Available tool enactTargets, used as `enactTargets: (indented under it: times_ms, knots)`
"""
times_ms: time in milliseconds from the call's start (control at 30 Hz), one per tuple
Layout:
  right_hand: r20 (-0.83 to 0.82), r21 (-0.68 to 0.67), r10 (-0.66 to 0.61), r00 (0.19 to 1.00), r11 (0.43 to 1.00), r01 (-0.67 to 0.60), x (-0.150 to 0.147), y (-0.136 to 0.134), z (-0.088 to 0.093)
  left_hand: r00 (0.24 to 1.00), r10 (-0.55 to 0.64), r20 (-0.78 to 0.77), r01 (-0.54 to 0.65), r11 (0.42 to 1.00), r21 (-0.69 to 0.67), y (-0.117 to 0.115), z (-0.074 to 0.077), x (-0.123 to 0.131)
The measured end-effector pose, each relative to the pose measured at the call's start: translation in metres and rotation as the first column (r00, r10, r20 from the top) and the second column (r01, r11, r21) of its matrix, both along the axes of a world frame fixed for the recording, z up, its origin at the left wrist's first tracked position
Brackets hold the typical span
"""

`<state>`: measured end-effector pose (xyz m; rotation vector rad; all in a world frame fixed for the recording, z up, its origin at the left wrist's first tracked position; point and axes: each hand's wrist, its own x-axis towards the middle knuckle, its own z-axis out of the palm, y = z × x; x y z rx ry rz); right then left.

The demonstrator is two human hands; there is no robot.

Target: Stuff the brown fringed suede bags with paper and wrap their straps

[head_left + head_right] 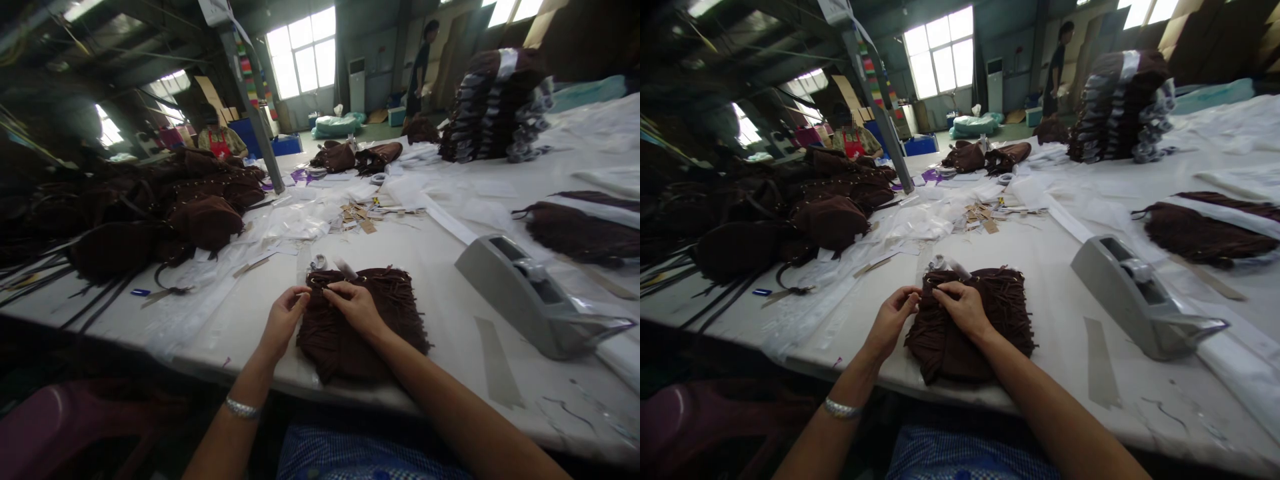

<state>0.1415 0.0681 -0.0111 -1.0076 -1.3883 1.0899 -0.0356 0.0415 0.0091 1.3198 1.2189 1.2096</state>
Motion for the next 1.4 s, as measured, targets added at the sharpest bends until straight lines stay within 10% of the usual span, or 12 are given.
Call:
enactTargets:
  times_ms: [233, 1133, 1400]
  knots:
    - [0.005, -0.017, 0.105, 0.994, 0.994, -0.105, 0.001, -0.006, 0.009, 0.986, 0.021, -0.168, -0.002, 0.994, 0.109, 0.015, 0.014, 0.017]
    - [0.111, 0.074, 0.060, 0.992, 0.995, -0.068, 0.002, -0.007, 0.011, 0.999, 0.034, -0.022, -0.034, 0.999, -0.005, 0.004, 0.001, 0.008]
    - [-0.174, -0.006, 0.042, 0.984, 0.999, -0.044, 0.001, 0.000, 0.002, 0.985, 0.160, 0.068, -0.162, 0.987, 0.011, 0.008, -0.006, -0.007]
